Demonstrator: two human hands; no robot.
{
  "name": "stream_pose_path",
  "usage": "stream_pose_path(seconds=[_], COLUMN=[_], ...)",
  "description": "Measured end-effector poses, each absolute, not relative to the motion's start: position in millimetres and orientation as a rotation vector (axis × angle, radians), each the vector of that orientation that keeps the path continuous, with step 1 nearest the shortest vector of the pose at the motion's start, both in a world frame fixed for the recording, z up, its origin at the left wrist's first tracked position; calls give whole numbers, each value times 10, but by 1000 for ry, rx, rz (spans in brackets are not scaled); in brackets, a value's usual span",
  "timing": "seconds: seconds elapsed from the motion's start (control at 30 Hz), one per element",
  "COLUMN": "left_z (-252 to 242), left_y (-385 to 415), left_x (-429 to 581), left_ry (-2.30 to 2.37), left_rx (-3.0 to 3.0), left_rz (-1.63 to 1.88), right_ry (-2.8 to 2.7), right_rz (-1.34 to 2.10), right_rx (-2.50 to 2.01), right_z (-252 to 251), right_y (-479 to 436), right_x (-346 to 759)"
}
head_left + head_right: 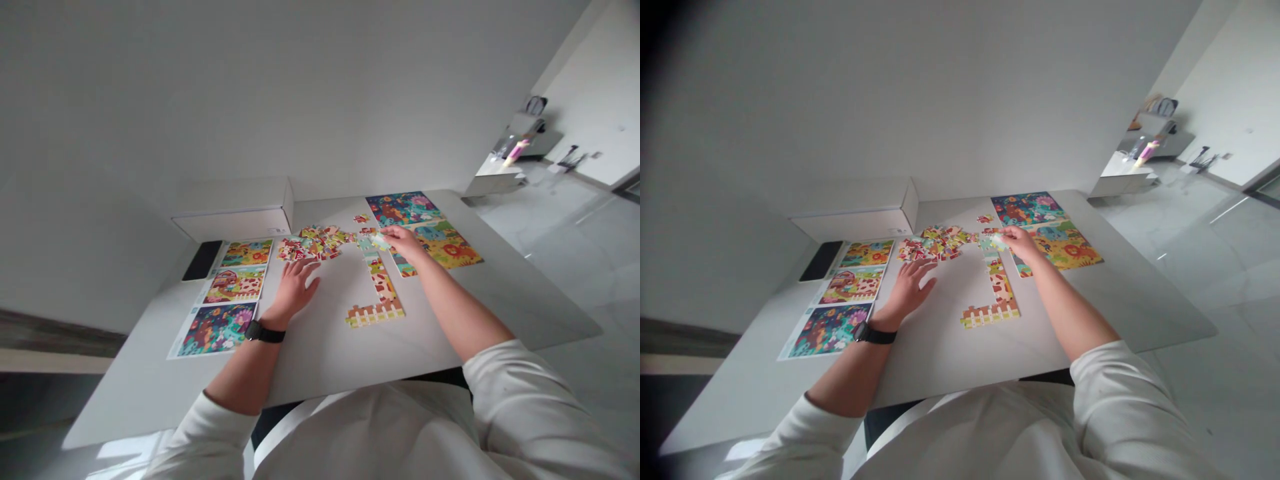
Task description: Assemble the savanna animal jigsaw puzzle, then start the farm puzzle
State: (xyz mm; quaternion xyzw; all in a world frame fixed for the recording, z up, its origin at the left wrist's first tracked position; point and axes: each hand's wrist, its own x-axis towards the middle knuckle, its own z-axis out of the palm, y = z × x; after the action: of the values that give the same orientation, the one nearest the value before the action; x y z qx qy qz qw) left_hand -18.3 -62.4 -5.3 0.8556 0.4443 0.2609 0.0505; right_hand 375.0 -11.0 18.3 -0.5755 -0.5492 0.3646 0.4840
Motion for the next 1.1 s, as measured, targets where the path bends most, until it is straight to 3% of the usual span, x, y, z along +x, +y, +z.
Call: stream_pose_path(seconds=[0.37,0.57,0.77,1.1], left_z=[144,24,-120,-150], left_y=[-633,-526,-571,-526], left_x=[205,538,559,510], left_ry=[1243,1323,1278,1294], left_rx=[2624,2545,2540,2550], left_rz=[482,522,683,704], right_ry=[-1320,-1460,-1618,-1760], right_rz=[821,893,460,267], right_rx=[-1669,-1680,-1956,-1963], right_z=[278,287,151,-291], right_y=[292,742,695,357], right_x=[3650,3145,3244,3367])
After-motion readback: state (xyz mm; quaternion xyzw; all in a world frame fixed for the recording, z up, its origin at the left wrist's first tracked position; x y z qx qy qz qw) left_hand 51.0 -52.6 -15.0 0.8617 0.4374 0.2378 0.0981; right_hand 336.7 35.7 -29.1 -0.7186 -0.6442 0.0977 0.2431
